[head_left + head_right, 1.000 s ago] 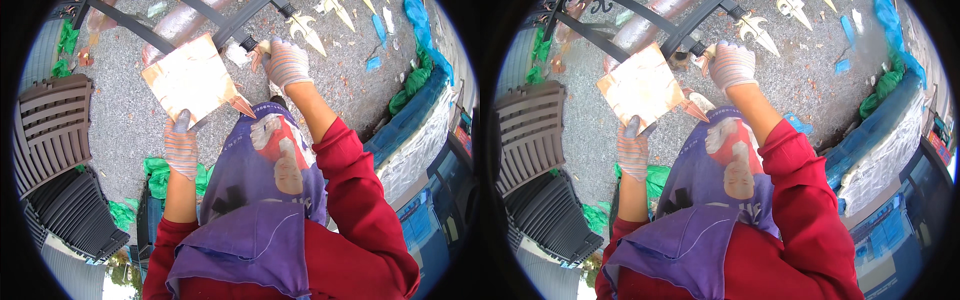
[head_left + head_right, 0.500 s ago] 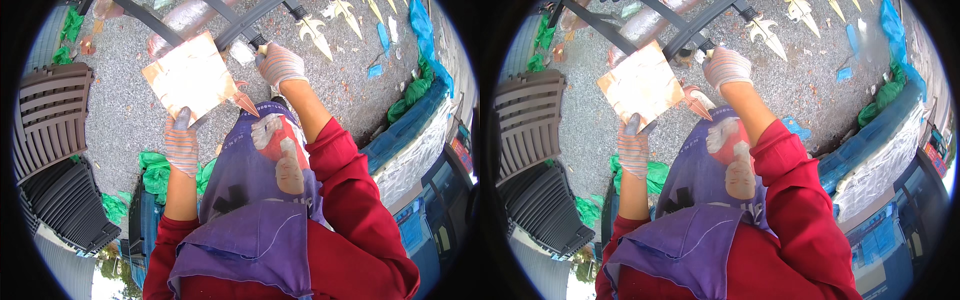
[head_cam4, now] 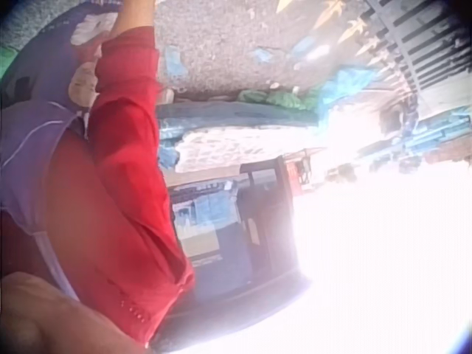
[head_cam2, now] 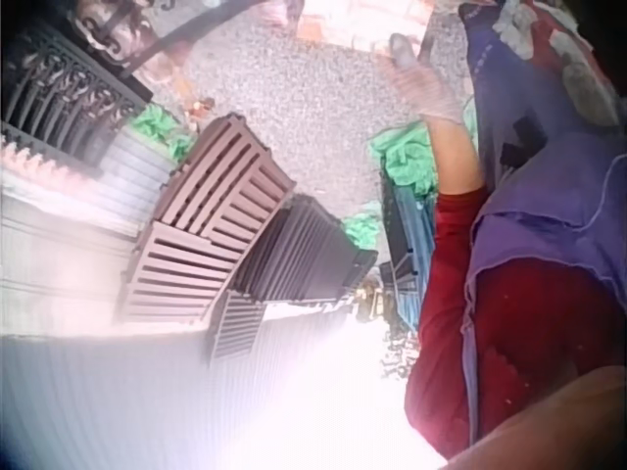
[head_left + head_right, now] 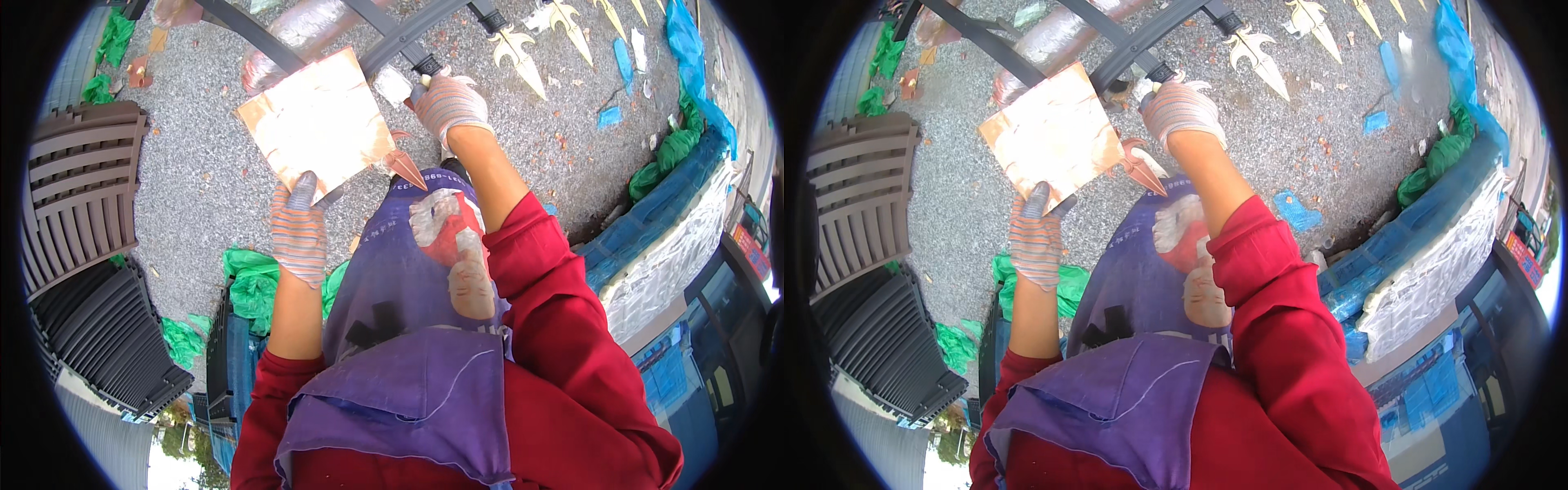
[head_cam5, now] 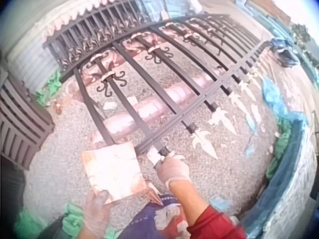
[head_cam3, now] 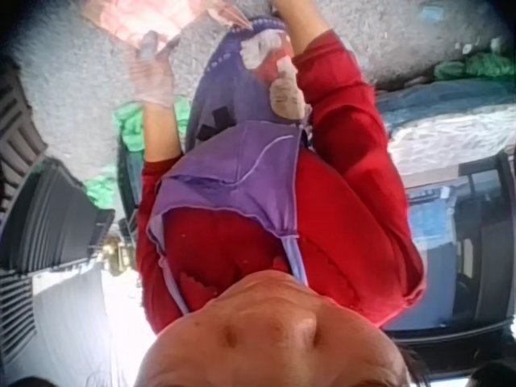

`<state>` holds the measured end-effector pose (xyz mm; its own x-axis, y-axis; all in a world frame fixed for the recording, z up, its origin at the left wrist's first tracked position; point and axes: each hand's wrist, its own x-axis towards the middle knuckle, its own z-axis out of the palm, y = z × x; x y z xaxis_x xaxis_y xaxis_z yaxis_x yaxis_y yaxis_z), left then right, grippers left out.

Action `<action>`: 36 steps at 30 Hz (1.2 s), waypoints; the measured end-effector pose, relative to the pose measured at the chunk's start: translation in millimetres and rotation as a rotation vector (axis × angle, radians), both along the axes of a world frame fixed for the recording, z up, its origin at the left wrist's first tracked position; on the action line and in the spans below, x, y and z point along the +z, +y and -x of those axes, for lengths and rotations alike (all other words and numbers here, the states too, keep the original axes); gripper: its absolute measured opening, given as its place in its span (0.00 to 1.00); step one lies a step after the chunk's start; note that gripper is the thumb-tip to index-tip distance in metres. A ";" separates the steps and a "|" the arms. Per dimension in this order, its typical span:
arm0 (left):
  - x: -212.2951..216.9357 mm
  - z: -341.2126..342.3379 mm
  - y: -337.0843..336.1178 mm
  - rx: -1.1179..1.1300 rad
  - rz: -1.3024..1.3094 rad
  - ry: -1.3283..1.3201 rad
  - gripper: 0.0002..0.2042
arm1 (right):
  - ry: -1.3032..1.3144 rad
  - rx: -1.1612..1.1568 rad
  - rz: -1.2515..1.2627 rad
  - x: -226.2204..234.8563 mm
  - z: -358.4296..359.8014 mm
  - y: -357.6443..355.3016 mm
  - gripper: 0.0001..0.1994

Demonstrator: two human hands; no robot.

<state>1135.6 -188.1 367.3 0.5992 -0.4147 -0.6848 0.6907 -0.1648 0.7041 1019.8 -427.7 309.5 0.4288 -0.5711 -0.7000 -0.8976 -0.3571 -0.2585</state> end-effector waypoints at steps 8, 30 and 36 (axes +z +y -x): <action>12.0 0.0 -7.3 -0.010 -0.005 -0.001 0.19 | -0.310 -0.232 0.236 18.7 60.8 7.8 0.14; 0.7 1.4 -2.6 0.048 -0.009 0.037 0.07 | -0.251 -0.096 0.341 -1.5 96.5 -19.2 0.11; -1.2 -0.5 -7.5 -0.023 -0.015 0.043 0.18 | -0.619 -0.197 0.363 5.9 83.2 4.8 0.15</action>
<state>1136.1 -195.6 366.1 0.5598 -0.4175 -0.7158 0.7161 -0.1910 0.6714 936.6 -422.9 315.4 0.5491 -0.8277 -0.1158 -0.6821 -0.3638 -0.6344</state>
